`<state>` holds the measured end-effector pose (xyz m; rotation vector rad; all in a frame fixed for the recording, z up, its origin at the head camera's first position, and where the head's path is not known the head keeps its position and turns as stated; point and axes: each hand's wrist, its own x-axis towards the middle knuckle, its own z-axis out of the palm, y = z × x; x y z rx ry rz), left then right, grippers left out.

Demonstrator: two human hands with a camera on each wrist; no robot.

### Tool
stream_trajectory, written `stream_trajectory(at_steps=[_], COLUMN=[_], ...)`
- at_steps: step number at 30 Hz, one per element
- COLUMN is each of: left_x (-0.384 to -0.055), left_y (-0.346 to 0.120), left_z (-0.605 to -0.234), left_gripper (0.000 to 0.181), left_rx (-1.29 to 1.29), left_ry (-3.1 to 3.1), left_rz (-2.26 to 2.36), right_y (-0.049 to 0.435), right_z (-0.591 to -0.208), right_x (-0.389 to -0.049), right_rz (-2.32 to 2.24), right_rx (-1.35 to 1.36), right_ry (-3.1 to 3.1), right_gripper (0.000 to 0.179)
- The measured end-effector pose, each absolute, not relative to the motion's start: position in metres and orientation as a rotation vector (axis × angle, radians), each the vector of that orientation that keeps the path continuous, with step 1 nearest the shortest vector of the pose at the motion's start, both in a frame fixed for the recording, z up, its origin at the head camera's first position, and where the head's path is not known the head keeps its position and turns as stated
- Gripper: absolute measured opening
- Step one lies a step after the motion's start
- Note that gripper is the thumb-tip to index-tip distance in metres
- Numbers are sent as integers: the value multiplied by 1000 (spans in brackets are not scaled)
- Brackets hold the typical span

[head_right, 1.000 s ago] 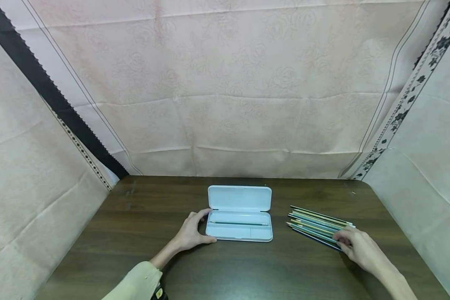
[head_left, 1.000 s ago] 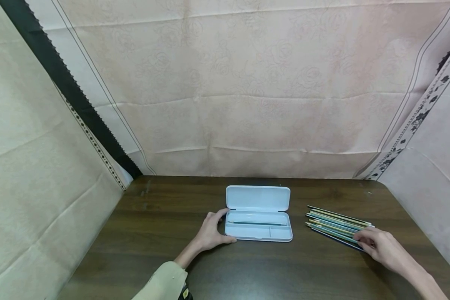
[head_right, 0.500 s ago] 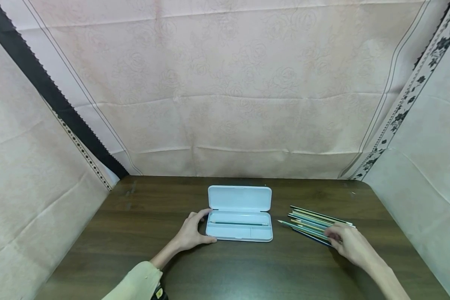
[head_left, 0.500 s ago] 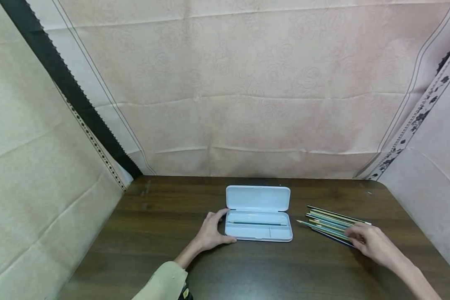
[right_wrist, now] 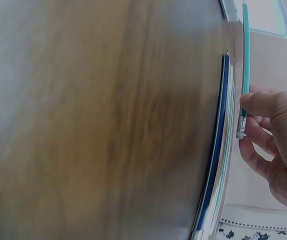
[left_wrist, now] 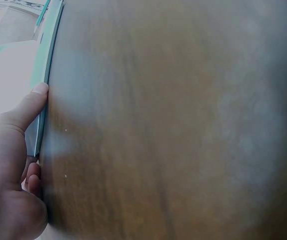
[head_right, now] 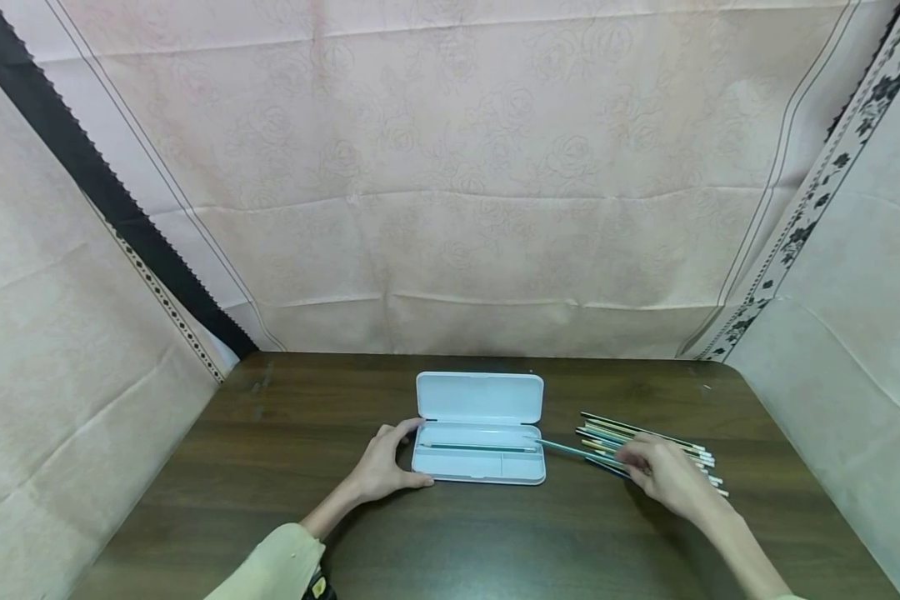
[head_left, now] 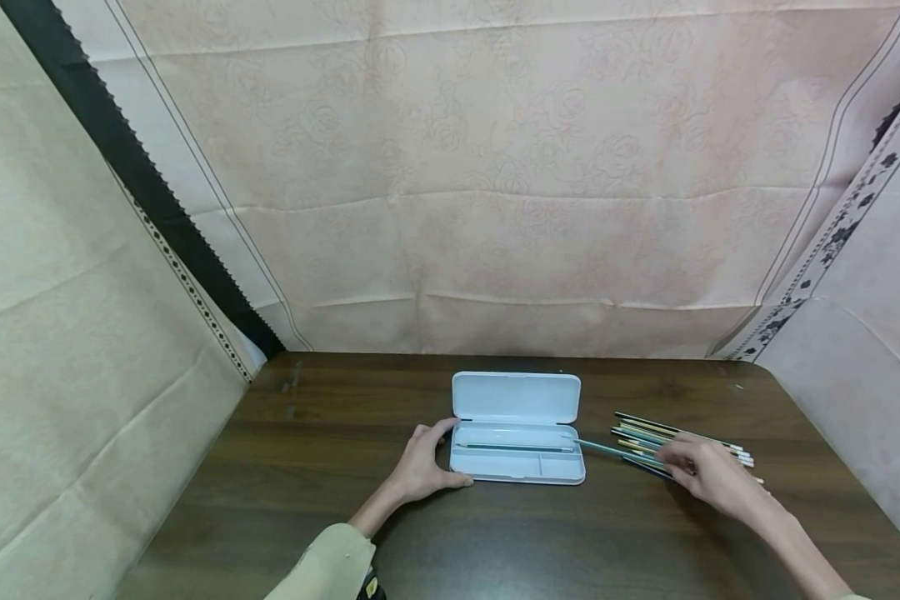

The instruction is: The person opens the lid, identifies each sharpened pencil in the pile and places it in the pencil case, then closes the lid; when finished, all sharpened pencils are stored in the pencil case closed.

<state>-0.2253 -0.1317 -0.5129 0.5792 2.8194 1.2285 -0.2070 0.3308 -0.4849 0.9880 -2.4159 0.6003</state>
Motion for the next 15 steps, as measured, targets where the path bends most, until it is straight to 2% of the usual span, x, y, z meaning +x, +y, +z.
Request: stream_trajectory(at_steps=[15], left_x=[-225], left_y=[-132], left_z=[-512], left_gripper=[91], left_rx=[582], left_ry=[2812], left_rz=[1227], right_y=[298], right_z=[-477], right_x=[-216], right_rz=[687], right_rx=[1016], right_ry=[-2549], right_gripper=[31])
